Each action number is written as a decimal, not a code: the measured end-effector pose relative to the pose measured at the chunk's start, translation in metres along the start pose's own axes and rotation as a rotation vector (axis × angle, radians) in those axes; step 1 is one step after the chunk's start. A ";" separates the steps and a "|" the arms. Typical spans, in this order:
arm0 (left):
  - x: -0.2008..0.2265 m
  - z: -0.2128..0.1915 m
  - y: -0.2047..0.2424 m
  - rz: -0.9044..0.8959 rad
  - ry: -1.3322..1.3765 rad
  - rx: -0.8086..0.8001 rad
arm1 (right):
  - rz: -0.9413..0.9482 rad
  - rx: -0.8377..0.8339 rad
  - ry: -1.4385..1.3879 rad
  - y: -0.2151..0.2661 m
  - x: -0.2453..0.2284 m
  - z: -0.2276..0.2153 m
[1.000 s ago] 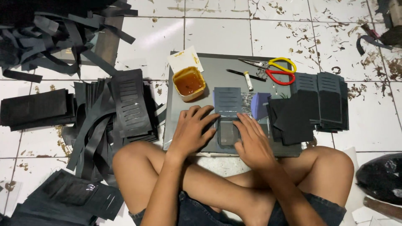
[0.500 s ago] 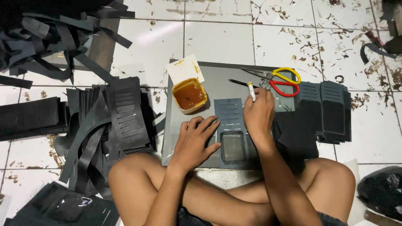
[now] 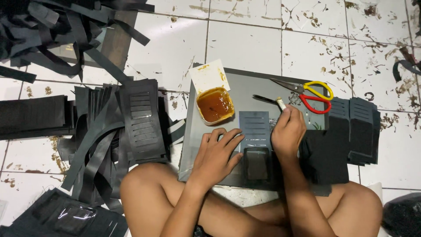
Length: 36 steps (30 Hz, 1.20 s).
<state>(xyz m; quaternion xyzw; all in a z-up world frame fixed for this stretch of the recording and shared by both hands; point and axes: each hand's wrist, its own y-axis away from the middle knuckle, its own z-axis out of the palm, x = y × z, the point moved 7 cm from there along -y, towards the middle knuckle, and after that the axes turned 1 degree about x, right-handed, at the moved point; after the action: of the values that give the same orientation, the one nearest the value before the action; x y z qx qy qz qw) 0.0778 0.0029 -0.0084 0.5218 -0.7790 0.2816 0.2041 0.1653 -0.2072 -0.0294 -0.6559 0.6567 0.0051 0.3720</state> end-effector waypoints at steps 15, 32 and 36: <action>0.002 -0.003 0.001 0.003 -0.006 0.041 | 0.459 -0.210 -0.135 -0.009 0.046 0.010; 0.004 -0.008 0.002 0.021 0.022 0.071 | 0.402 -0.159 -0.985 0.007 -0.052 -0.016; 0.000 -0.002 0.001 0.020 -0.018 0.082 | 0.297 -0.346 -0.920 -0.003 -0.102 -0.014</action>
<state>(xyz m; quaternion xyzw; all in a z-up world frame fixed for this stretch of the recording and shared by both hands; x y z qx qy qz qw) 0.0769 0.0048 -0.0068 0.5244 -0.7737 0.3108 0.1725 0.1470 -0.1272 0.0327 -0.5373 0.5007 0.4546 0.5039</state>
